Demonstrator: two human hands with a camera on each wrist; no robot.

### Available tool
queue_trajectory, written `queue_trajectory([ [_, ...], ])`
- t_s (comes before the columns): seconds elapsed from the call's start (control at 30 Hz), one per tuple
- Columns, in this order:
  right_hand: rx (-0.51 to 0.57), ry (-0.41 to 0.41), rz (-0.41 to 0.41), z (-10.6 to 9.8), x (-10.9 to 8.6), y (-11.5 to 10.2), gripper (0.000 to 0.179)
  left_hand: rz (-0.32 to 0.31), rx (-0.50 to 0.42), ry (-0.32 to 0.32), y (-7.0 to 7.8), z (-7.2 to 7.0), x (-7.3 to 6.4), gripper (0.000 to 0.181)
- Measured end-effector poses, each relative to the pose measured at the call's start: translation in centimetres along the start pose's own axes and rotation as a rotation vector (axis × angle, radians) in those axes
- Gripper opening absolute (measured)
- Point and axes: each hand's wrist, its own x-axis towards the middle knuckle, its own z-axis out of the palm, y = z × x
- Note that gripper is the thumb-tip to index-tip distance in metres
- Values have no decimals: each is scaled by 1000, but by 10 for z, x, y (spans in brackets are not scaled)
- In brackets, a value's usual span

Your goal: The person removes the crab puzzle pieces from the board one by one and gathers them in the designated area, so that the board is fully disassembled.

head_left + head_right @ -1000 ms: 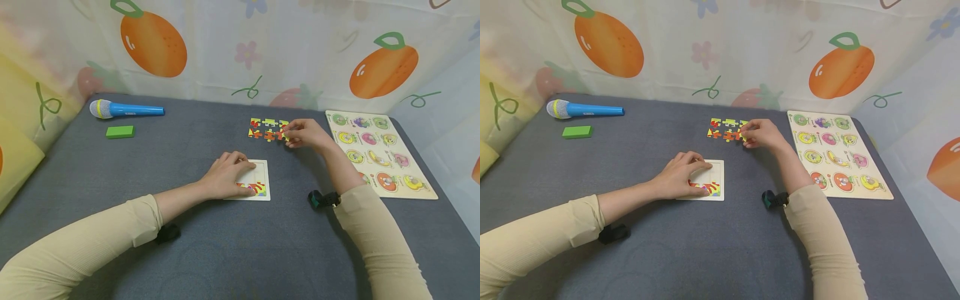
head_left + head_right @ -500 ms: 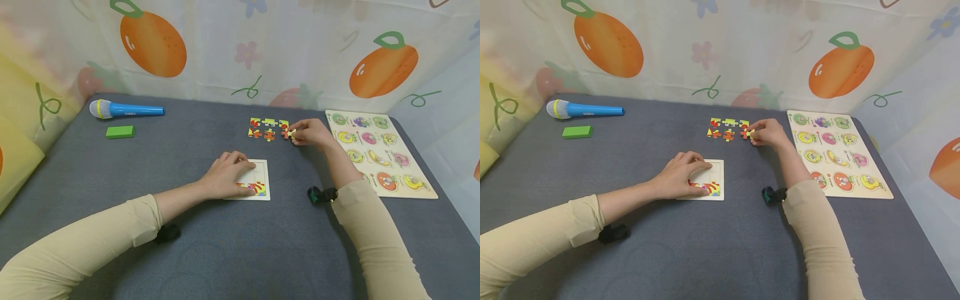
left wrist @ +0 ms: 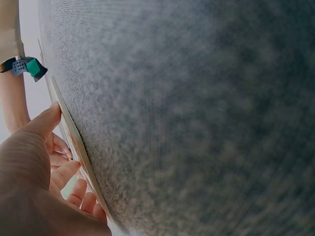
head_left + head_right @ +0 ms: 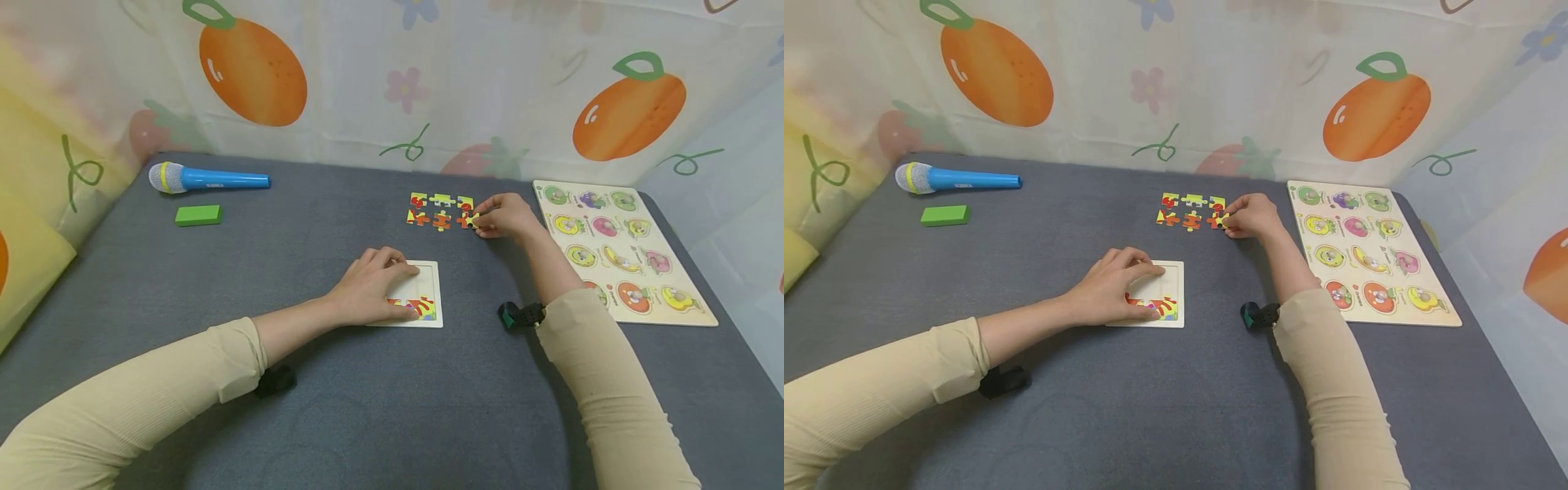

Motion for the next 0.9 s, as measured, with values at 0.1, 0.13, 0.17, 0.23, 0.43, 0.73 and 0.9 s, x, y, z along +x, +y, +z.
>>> queue_trajectory([
  [0.1,-13,7,-1,0,0,0,32,-5,2,1,0,0,0,66],
  [0.13,-17,9,-1,0,0,0,32,-8,1,0,0,-1,0,66],
  [0.17,-18,9,-2,0,1,0,31,-8,1,3,1,-1,0,66],
  [0.23,-22,7,-3,0,1,0,31,-7,3,6,1,0,0,66],
  [0.43,-28,-6,4,-1,2,2,31,-1,1,2,-1,0,0,66],
  [0.73,-16,-12,-14,-1,2,3,33,15,5,10,-2,0,0,65],
  [0.9,-34,-7,-30,0,3,4,32,19,11,1,-1,-1,0,66],
])
